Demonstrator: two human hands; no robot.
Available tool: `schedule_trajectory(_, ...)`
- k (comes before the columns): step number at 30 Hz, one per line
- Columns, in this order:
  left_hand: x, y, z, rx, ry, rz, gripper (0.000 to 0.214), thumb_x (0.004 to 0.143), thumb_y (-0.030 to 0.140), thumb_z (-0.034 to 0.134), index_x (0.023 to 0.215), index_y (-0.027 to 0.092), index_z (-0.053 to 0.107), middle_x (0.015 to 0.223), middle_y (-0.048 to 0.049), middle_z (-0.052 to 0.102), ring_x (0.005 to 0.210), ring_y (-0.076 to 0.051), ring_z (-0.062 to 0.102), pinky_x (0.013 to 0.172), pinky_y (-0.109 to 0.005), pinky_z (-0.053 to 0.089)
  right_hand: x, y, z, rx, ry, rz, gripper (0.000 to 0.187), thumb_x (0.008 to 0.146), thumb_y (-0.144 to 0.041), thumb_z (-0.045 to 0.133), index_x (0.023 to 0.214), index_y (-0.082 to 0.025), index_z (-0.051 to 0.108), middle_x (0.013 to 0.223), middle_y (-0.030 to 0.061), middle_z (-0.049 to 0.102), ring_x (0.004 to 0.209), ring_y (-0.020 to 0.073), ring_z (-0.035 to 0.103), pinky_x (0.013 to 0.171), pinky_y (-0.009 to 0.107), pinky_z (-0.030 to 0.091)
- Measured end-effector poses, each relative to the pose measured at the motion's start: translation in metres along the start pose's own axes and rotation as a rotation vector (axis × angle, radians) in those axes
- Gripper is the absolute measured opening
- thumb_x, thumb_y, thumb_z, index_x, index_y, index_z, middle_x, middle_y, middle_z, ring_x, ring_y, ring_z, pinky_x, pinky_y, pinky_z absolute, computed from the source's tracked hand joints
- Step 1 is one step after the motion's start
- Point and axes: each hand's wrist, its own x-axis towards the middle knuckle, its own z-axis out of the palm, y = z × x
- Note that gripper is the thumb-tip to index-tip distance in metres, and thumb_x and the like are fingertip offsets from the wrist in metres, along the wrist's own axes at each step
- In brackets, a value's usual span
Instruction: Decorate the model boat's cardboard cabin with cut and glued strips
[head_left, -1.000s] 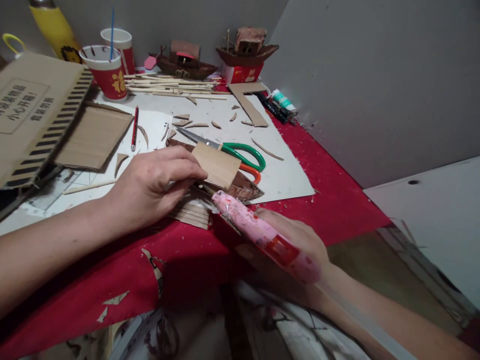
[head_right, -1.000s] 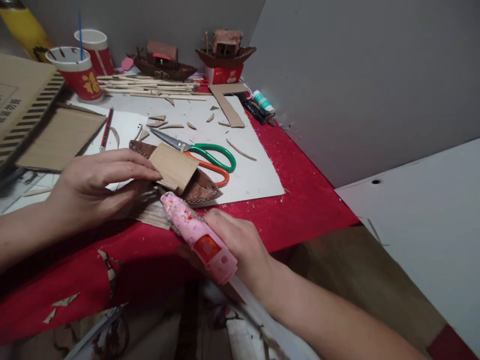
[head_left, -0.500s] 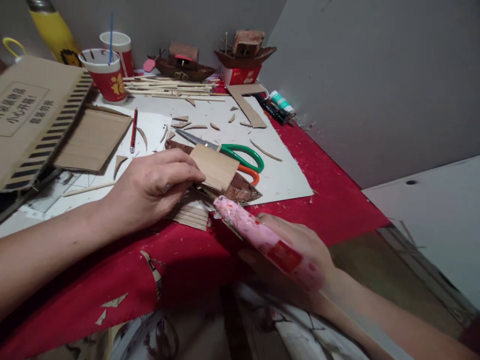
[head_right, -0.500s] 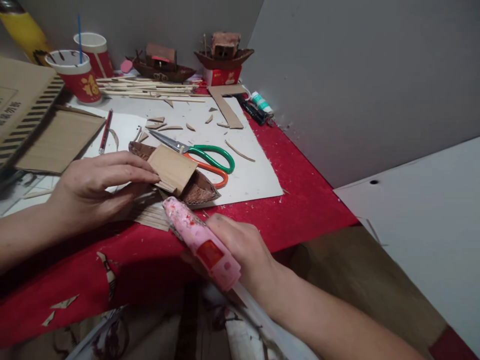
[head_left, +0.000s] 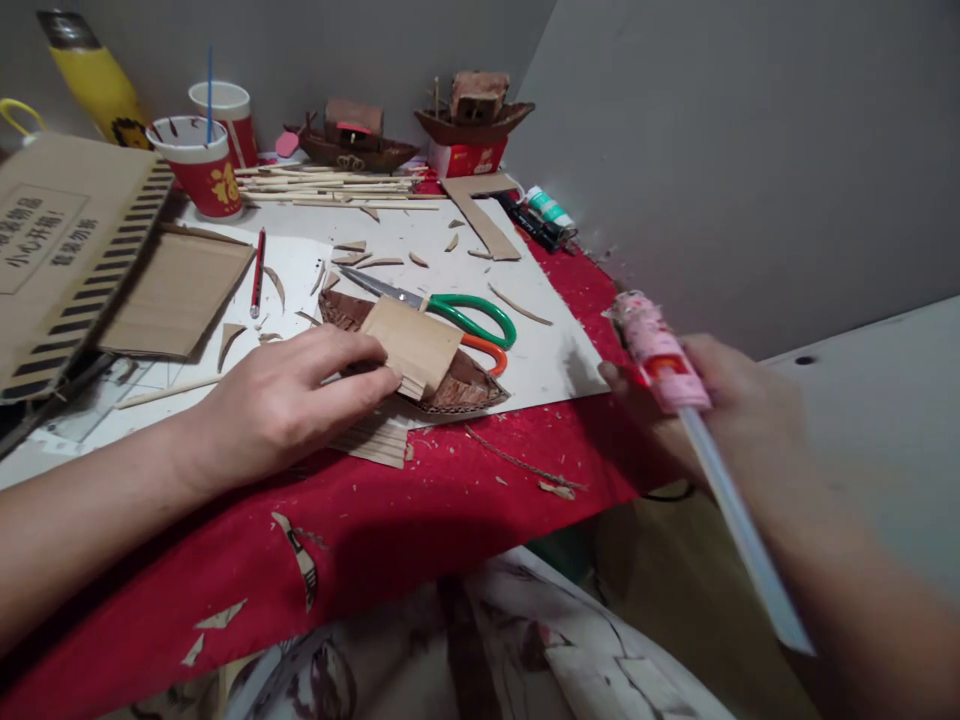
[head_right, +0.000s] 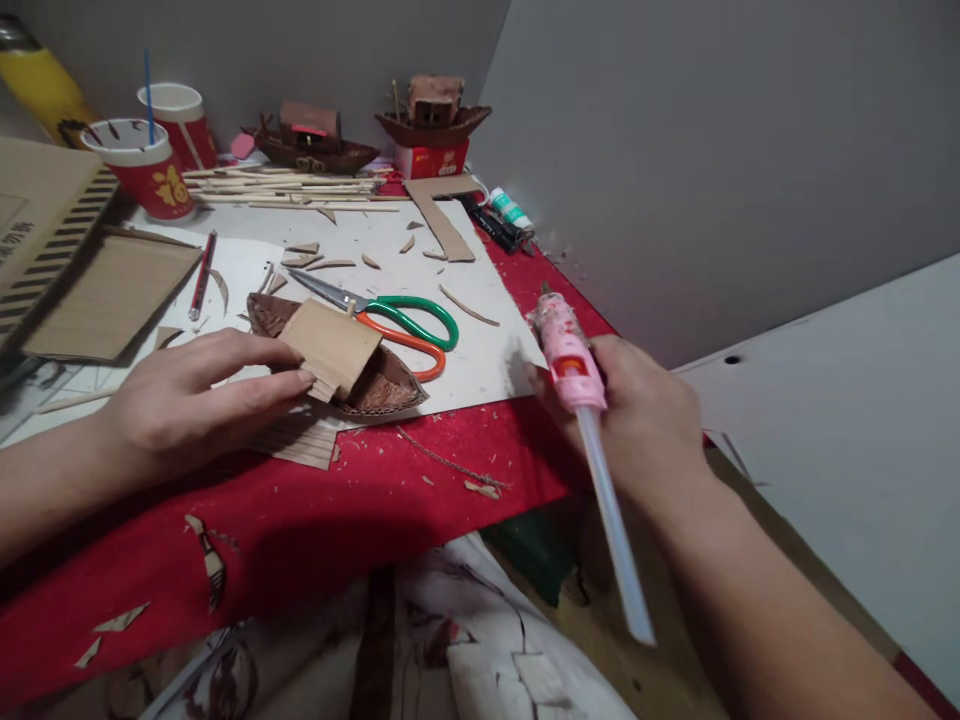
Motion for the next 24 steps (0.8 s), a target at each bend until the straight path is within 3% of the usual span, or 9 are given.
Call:
schedule_trajectory(5, 0.001, -0.001, -0.003, 0.049, -0.002, 0.045, 0.026, 0.090, 0.019, 0.053, 0.112, 0.025, 0.066, 0.109, -0.0094, 0.073, 0.086, -0.020, 0.069, 0.070, -0.028, 0.051, 0.017, 0.007, 0.008, -0.031, -0.236, 0.168, 0.034, 0.083, -0.054, 0.061, 0.079, -0.023, 0.048, 0.070, 0.0048, 0.055, 0.058, 0.0166, 0.043, 0.056, 0.030, 0.032)
schedule_trajectory(8, 0.000, -0.003, -0.002, 0.055, 0.002, 0.052, 0.027, 0.089, 0.020, 0.054, 0.113, 0.027, 0.066, 0.109, -0.0083, 0.074, 0.085, -0.020, 0.070, 0.070, -0.029, 0.052, 0.020, 0.012, 0.009, 0.002, -0.289, 0.248, 0.033, 0.080, -0.050, 0.068, 0.089, -0.021, 0.056, 0.075, 0.0061, 0.060, 0.058, 0.0161, 0.045, 0.057, 0.030, 0.034)
schedule_trajectory(13, -0.006, -0.006, -0.003, 0.113, -0.031, 0.055, 0.038, 0.086, 0.018, 0.060, 0.123, 0.025, 0.059, 0.117, -0.0122, 0.071, 0.094, -0.023, 0.069, 0.076, -0.032, 0.054, 0.026, 0.020, 0.008, 0.059, -0.356, 0.336, 0.047, 0.082, -0.052, 0.065, 0.113, -0.018, 0.062, 0.085, 0.0116, 0.066, 0.065, 0.0192, 0.052, 0.059, 0.031, 0.038)
schedule_trajectory(16, -0.008, 0.001, -0.008, 0.103, 0.002, -0.027, 0.047, 0.082, 0.018, 0.067, 0.128, 0.019, 0.055, 0.120, -0.0164, 0.068, 0.100, -0.025, 0.067, 0.082, -0.035, 0.055, 0.032, 0.024, 0.011, 0.060, -0.348, 0.339, 0.054, 0.079, -0.051, 0.067, 0.119, -0.015, 0.061, 0.087, 0.0131, 0.068, 0.068, 0.0218, 0.056, 0.061, 0.032, 0.039)
schedule_trajectory(19, -0.004, 0.018, -0.015, -0.071, 0.114, -0.326, 0.047, 0.080, 0.016, 0.068, 0.126, 0.017, 0.054, 0.114, -0.0143, 0.069, 0.100, -0.023, 0.067, 0.086, -0.035, 0.055, 0.038, 0.030, 0.017, 0.081, -0.312, 0.266, 0.056, 0.080, -0.050, 0.067, 0.120, -0.012, 0.062, 0.091, 0.0164, 0.070, 0.070, 0.0232, 0.060, 0.061, 0.033, 0.041)
schedule_trajectory(22, 0.005, 0.038, -0.022, -0.482, 0.204, -0.966, 0.029, 0.084, 0.026, 0.066, 0.111, 0.019, 0.059, 0.103, -0.0082, 0.071, 0.085, -0.018, 0.069, 0.077, -0.029, 0.057, 0.043, 0.040, 0.024, 0.185, -0.222, 0.090, 0.049, 0.080, -0.048, 0.066, 0.110, -0.009, 0.067, 0.086, 0.0182, 0.071, 0.060, 0.0220, 0.060, 0.054, 0.032, 0.041)
schedule_trajectory(24, 0.009, 0.048, -0.024, -0.808, 0.293, -1.296, 0.025, 0.081, 0.032, 0.070, 0.098, 0.018, 0.058, 0.094, -0.0065, 0.072, 0.078, -0.017, 0.070, 0.071, -0.028, 0.057, 0.045, 0.050, 0.027, 0.281, -0.097, -0.026, 0.042, 0.075, -0.046, 0.072, 0.099, -0.012, 0.071, 0.074, 0.0141, 0.071, 0.052, 0.0207, 0.059, 0.048, 0.030, 0.040)
